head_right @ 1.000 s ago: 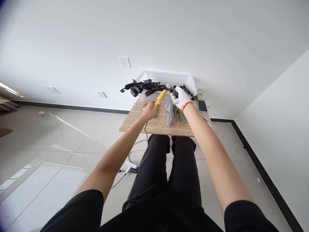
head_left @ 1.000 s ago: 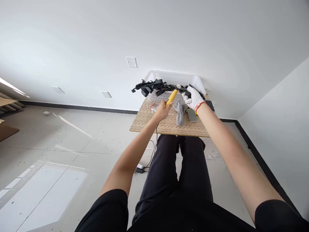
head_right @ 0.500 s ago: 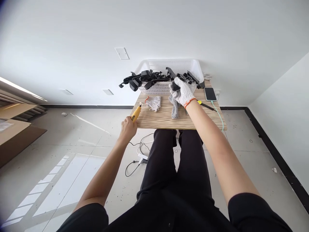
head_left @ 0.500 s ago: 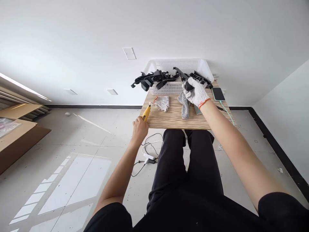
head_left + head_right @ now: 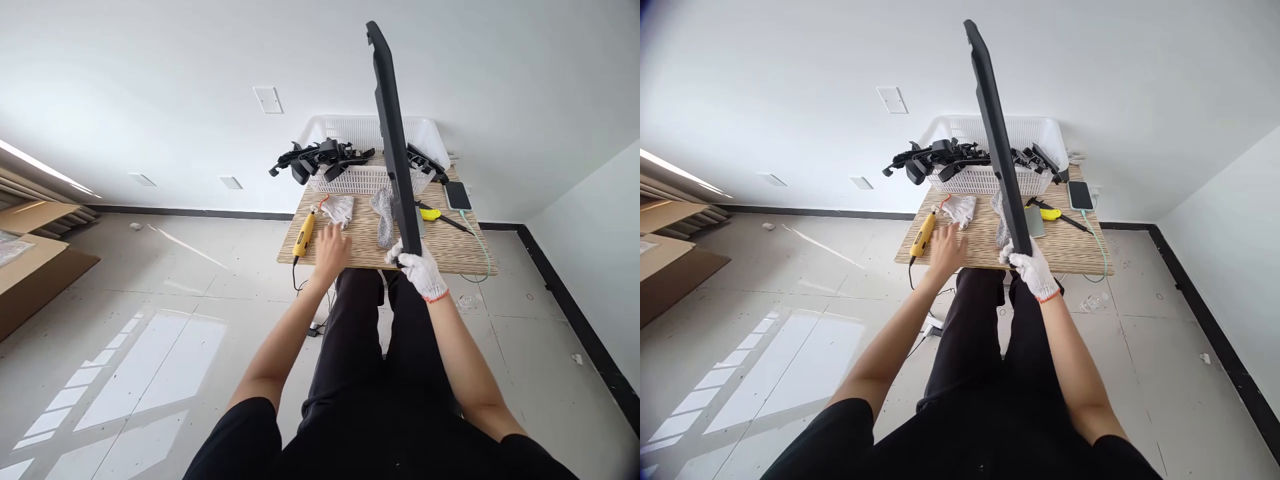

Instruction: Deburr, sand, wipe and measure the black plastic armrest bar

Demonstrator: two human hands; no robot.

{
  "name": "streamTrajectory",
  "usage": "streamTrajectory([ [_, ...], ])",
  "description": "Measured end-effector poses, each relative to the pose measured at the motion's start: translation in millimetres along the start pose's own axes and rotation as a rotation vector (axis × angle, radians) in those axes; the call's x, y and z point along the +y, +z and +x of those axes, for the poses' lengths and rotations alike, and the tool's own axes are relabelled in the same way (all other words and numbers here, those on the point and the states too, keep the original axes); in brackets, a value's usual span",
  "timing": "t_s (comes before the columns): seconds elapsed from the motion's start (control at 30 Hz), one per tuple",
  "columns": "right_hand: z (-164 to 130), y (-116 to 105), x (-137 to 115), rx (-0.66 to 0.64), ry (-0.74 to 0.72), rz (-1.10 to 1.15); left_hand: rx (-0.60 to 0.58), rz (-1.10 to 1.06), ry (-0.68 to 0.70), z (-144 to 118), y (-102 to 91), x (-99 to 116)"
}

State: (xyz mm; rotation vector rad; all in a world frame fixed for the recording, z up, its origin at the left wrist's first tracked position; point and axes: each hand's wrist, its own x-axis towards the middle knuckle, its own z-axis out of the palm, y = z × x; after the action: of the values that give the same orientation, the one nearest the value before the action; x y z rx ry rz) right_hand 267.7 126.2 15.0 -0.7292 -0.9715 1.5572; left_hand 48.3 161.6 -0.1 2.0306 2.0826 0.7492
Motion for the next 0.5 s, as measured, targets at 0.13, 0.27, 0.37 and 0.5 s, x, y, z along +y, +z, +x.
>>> streamTrajectory([
  [0.13,-4.4,-3.6,23.3,0.106,-0.044,0.037,-0.141,-0.126,0.289,11.0,31.1,48.9],
  [0.27,-4.9,-5.4,23.8,0.165,-0.049,-0.006,-0.143,-0.027,0.47,19.8,43.5,64.0],
  [0.37,-5.7,-7.0,20.6,0.141,-0.052,0.007,-0.103,0.051,0.496,28.7,38.5,55.0],
  [0.5,-5.0,-9.3,22.1,0.143,-0.038,0.075,-0.161,0.039,0.326,42.7,25.1,34.4],
])
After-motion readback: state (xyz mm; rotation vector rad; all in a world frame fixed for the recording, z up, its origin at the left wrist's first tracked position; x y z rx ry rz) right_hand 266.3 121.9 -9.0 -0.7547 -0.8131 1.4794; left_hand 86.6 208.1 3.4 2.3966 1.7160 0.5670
